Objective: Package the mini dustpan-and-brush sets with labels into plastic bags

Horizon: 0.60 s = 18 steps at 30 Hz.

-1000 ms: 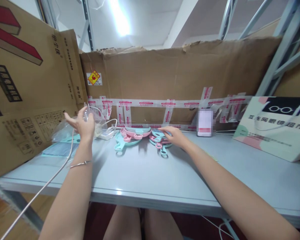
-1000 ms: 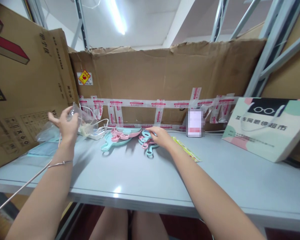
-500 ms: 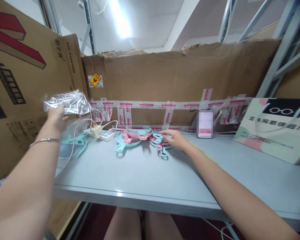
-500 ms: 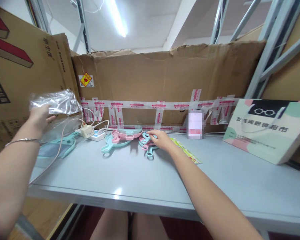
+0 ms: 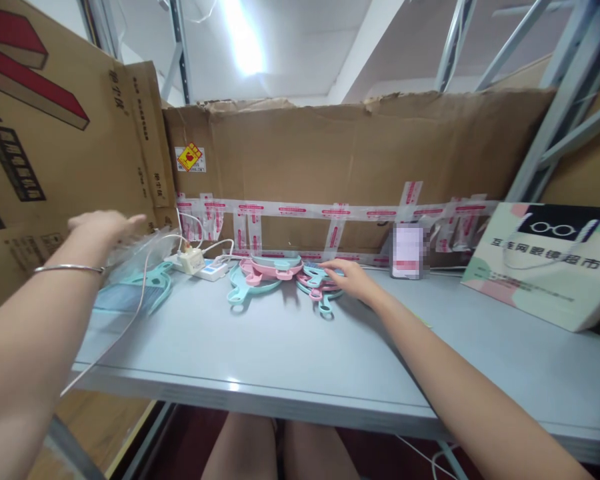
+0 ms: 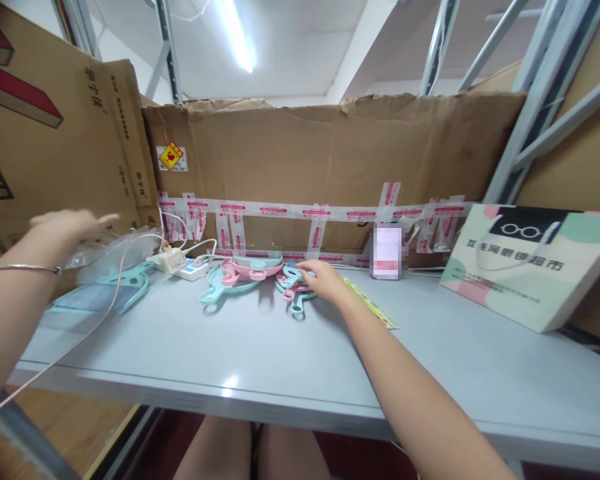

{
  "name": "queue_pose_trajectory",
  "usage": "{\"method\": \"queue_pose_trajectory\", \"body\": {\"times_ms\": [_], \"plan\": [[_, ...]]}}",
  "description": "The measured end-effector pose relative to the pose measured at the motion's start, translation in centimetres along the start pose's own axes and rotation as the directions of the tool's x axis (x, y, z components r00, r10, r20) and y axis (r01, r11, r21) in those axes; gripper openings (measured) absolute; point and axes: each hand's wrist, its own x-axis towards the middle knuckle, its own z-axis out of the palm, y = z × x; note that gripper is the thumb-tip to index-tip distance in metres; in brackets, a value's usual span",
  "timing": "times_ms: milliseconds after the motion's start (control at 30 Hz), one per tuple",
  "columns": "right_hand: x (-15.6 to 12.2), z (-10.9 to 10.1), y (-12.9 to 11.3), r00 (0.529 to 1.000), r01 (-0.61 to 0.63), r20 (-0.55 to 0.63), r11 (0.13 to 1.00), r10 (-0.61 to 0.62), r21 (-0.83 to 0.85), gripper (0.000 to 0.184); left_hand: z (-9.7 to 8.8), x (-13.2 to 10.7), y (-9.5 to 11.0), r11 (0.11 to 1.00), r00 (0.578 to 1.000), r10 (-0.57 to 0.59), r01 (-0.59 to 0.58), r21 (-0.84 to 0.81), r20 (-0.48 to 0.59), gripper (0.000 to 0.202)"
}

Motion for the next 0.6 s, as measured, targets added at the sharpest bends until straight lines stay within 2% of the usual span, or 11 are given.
{"method": "queue_pose_trajectory", "body": {"times_ms": [33,67,100,133,200,267,300,367,433,500,600], "plan": [[0.0,0.0,0.1,1.0,-0.004,0.009,1.0,0.004,-0.017,0.027,-0.1,-1.6,2.3,0.988,0.998,0.033,-0.025,0.155,-0.046,0.047],[0.0,0.0,0.2,1.0,-0.009,0.02,0.999,0.01,-0.032,0.028,0.1,-3.6,4.7,0.968,0.99,0.132,-0.116,0.224,-0.059,0.051],[0.0,0.1,0.2,0.999,-0.012,0.037,0.999,0.014,-0.049,0.03,0.7,-5.7,7.1,0.942,0.969,0.246,-0.238,0.239,-0.006,0.052],[0.0,0.2,0.3,0.998,-0.014,0.053,0.998,0.018,-0.069,0.031,1.7,-8.0,9.2,0.904,0.928,0.365,-0.372,0.212,0.073,0.049],[0.1,0.3,0.4,0.995,-0.014,0.094,0.993,0.025,-0.114,0.035,4.5,-12.1,12.8,0.806,0.795,0.551,-0.586,0.085,0.255,0.044],[0.1,0.4,0.5,0.989,-0.001,0.144,0.988,0.023,-0.154,0.039,7.7,-15.3,14.9,0.722,0.665,0.644,-0.691,-0.013,0.378,0.045],[0.1,0.5,0.5,0.987,0.003,0.16,0.986,0.024,-0.169,0.04,9.2,-16.3,15.6,0.708,0.633,0.658,-0.705,-0.049,0.407,0.046],[0.1,0.5,0.7,0.982,0.001,0.183,0.98,0.037,-0.2,0.041,11.3,-17.5,16.1,0.725,0.634,0.634,-0.686,-0.055,0.444,0.047],[0.1,0.5,0.9,0.979,-0.009,0.194,0.974,0.054,-0.228,0.039,12.3,-17.6,15.8,0.749,0.647,0.592,-0.662,-0.032,0.481,0.039],[0.2,0.5,1.0,0.977,-0.015,0.201,0.969,0.066,-0.246,0.036,12.4,-17.3,15.1,0.772,0.665,0.563,-0.635,-0.026,0.491,0.031],[0.2,0.6,1.0,0.979,-0.003,0.196,0.969,0.053,-0.248,0.031,11.9,-16.6,13.9,0.821,0.725,0.554,-0.558,-0.123,0.409,0.021]]}}
